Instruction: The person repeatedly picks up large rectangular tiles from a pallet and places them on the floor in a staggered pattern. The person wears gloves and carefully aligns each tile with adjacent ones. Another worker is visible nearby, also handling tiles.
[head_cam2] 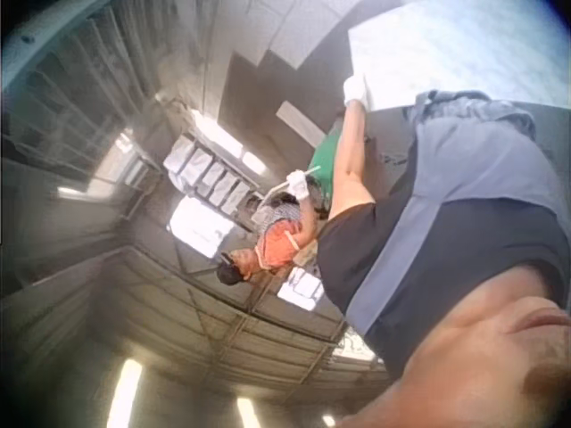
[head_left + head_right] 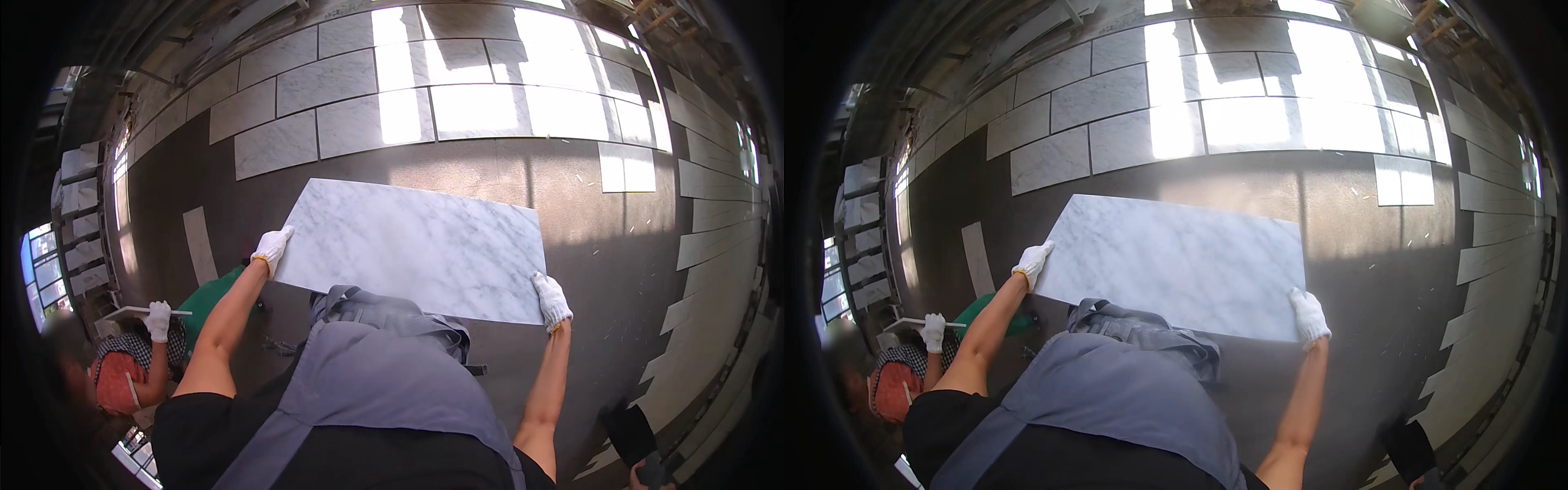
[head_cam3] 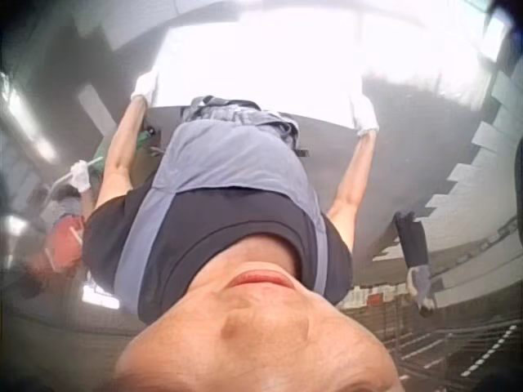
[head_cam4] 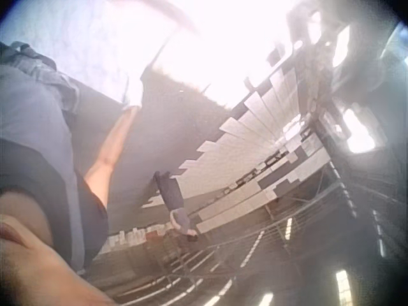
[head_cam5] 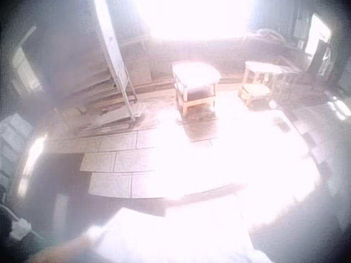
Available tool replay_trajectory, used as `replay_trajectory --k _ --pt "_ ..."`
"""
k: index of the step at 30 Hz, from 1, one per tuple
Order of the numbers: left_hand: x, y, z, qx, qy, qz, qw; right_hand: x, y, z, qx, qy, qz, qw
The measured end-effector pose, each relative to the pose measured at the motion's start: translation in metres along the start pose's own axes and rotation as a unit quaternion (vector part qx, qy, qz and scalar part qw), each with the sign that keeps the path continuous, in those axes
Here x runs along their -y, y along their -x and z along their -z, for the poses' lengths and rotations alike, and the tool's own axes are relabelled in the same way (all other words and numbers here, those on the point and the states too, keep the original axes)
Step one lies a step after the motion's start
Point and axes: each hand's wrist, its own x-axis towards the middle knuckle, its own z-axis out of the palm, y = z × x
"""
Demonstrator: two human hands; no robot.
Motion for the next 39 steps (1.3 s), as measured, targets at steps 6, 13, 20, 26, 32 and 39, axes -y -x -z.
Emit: replay_trajectory --k 6,13,20,26,32,39 --pt "0.115 0.050 -0.028 -0.043 0.058 0.072 0.995 0.016 -0.038 0.027 0.112 0.042 -0.018 0.993" --pt "0.194 0.062 -0.058 -0.053 0.112 0.082 0.989 0.016 -0.049 0.023 0.115 0.122 0.015 0.986" --pt "0.229 0.064 -0.078 -0.055 0.191 0.035 0.979 -0.026 -0.041 0.023 0.098 0.167 0.029 0.981" --pt "0.205 0.077 -0.098 -0.114 0.124 -0.002 0.986 -0.043 -0.076 0.053 0.164 0.387 0.018 0.907" --pt "0.167 0.103 -0.128 -0.129 0.089 -0.030 0.987 -0.071 -0.128 0.065 0.177 0.428 -0.109 0.880" --pt "0.118 0.042 -0.196 -0.123 0.081 -0.029 0.989 -0.068 -0.225 0.070 0.169 0.314 -0.156 0.921"
